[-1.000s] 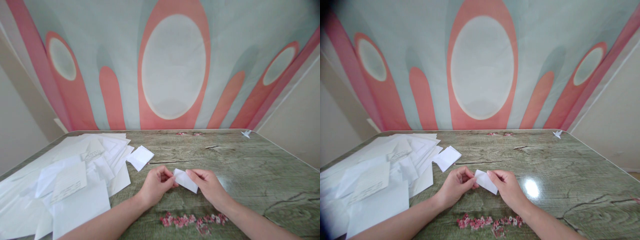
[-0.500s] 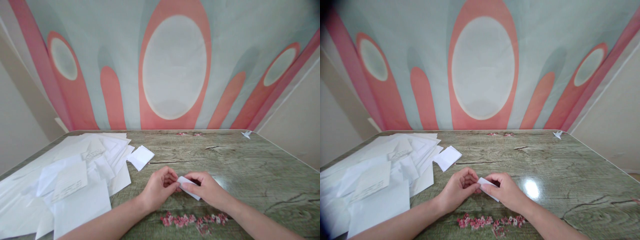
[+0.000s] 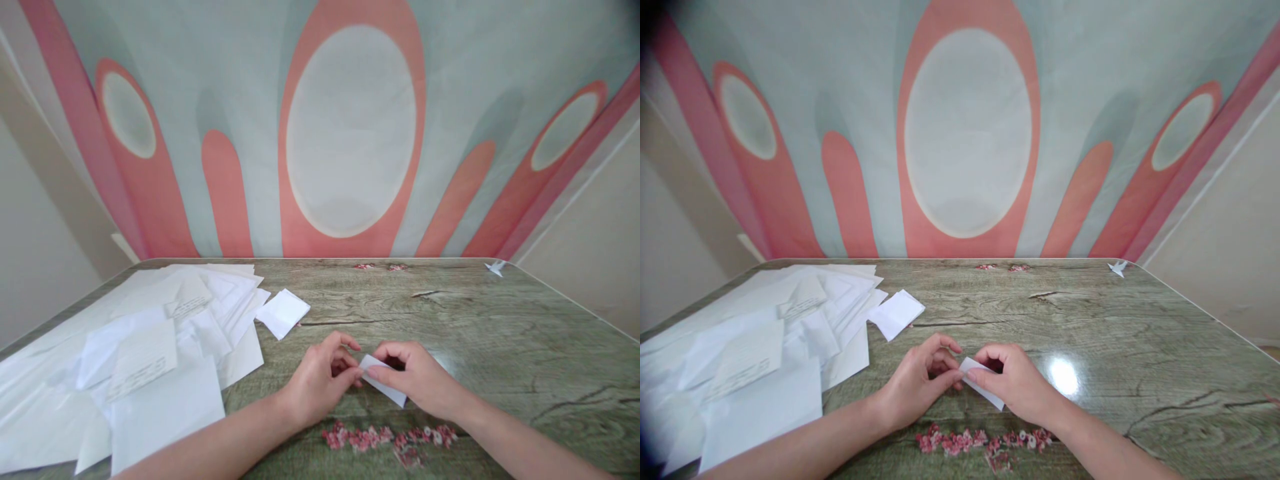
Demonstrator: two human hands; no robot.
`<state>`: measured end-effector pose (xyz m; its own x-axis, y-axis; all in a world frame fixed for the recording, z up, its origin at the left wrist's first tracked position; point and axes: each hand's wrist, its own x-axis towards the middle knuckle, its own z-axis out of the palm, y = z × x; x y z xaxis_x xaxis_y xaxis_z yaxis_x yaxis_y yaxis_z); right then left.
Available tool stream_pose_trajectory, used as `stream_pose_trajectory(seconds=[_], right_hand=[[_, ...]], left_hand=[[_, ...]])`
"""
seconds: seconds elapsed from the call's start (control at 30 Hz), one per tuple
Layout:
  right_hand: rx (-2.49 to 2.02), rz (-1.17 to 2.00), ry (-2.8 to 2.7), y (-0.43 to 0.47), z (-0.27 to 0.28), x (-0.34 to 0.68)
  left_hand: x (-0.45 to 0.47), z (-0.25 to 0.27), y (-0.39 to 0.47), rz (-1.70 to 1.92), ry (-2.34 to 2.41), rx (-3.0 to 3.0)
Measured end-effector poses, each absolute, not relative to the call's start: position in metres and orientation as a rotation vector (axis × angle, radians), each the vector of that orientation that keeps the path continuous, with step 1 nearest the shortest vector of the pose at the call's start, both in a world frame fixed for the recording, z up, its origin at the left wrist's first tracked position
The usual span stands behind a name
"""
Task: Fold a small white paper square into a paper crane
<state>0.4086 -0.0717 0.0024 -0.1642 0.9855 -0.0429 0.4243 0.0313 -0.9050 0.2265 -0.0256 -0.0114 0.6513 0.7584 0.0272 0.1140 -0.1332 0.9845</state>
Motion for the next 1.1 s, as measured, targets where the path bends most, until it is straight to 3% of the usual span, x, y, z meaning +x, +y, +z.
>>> stream_pose_trajectory(seconds=[1.1], right_hand=[[-1.496, 1.079, -1.613, -0.065, -0.008, 0.423]], left_hand=[[0.227, -0.017, -0.018, 0.707, 0.814, 1.631]])
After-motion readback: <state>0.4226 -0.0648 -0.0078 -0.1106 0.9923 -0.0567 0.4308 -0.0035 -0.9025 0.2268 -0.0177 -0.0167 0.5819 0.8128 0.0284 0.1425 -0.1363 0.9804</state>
